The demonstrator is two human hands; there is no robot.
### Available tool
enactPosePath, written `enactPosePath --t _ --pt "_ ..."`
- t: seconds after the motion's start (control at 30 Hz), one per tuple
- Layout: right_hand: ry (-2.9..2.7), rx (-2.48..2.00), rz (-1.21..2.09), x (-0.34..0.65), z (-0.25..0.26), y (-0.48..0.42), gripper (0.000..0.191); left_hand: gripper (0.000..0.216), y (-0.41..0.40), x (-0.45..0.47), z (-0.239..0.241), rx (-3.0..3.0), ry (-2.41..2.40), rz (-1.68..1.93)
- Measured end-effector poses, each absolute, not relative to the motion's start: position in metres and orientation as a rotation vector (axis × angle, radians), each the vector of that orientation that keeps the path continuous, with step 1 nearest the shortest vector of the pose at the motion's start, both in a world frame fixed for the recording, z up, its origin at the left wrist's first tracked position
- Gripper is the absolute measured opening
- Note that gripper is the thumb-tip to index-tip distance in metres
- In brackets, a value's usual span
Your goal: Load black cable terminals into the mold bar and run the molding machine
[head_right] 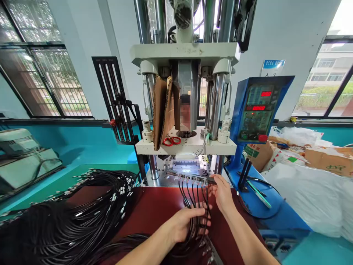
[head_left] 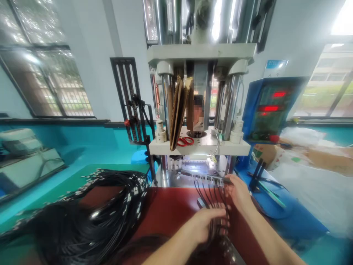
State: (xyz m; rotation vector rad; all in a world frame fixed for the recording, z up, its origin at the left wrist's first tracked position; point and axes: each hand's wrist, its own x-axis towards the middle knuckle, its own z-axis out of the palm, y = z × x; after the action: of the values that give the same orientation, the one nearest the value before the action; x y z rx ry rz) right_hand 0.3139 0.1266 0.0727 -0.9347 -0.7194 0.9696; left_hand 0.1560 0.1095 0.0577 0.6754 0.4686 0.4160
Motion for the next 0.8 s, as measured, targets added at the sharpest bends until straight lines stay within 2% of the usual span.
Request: enactPosePath --t 0.3,0.43,0.57,0.8 --pt "-0.678 -0.975 0.929 0.324 0.077 0.092 0.025 0.020 0.075 0.152 0.070 0.635 0.262 0.305" --pt "-0.591 -1.013 0.923 0.335 0.066 0.085 0.025 0.029 0.051 0.139 0.057 0.713 0.269 0.202" --pt "-0.570 -1.043 0.899 0.356 0.058 0.076 0.026 0.043 0.026 0.129 0.038 0.995 0.277 0.300" --pt "-0.612 -1.172 0.892 0.374 0.029 0.052 0.033 0.037 0.020 0.125 0.057 0.863 0.226 0.314"
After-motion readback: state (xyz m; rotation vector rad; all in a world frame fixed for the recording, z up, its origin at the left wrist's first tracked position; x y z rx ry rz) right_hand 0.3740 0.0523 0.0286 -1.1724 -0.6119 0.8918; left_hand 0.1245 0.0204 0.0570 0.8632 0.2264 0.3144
